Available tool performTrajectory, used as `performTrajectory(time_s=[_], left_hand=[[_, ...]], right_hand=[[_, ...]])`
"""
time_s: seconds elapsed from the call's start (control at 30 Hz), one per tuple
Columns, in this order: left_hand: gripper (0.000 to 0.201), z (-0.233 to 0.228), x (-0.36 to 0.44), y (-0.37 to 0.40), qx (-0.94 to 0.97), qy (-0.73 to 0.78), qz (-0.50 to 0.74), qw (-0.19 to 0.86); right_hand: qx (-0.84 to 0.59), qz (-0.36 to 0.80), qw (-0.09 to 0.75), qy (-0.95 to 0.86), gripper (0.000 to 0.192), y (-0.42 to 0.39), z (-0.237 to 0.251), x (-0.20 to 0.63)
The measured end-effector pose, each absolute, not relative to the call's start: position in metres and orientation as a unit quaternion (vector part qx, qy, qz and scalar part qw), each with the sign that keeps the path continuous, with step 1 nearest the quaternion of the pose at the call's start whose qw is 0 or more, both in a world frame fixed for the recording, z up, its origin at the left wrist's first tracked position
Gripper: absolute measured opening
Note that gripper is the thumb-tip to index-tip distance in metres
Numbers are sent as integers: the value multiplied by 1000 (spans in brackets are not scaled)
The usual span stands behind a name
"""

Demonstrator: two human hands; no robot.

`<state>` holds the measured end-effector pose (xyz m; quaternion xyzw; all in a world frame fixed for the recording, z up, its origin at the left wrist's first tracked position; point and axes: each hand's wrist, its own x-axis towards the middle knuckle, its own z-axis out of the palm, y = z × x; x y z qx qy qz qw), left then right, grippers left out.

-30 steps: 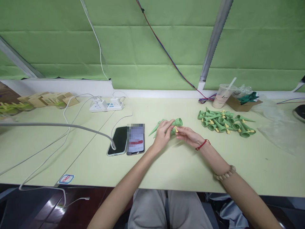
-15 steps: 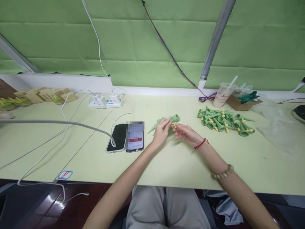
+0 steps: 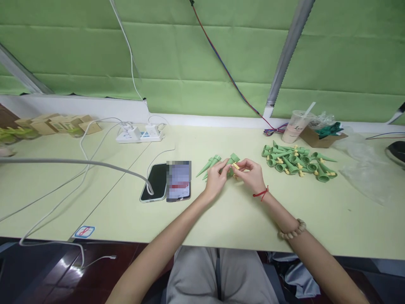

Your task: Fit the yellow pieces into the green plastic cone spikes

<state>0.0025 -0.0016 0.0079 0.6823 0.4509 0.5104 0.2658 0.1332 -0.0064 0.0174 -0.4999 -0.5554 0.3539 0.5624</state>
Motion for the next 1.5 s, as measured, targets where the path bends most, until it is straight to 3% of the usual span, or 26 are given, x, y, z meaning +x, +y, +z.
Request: performTrajectory(time_s=[0.13,0.27,0.37,0.5,0.57,0.73,0.87,0.97,1.13,1.2,1.4,1.5], left_hand=[[33,7,-1,5,661,438,530,302],[33,10,-5,8,683,408,528,297],[31,11,-6,7,704,409,519,261],[29,8,-4,4,707,440,504,229],[29,6,-4,4,700,451,506,223],[31,7,-6,10,675,423,541,271],[32,10,-7,11,691,383,542,287],[30,11,-5,9,704,382,533,273],[29,5,-3,6,718,429,492,243],[29,3,-3,6,716,446,489,222],[30,6,-6,11,686,433,523,262],[30,10,-7,12,696,413,527,260]], right_hand=[[-447,593,469,-478,31,-4,24,138],[-381,678,442,-448,23,-5,26,141],[-396,625,474,-478,24,-6,24,140],[-470,399,559,-555,31,-8,20,136],[-484,371,565,-556,32,-8,20,135],[-420,639,457,-454,34,-7,29,139],[-370,720,422,-409,22,-6,32,141],[-396,656,459,-450,20,-6,27,140],[-493,271,562,-606,22,-8,16,135],[-499,237,554,-623,19,-7,14,135],[-454,604,447,-479,37,-5,25,137],[-416,658,428,-460,33,-7,30,138]])
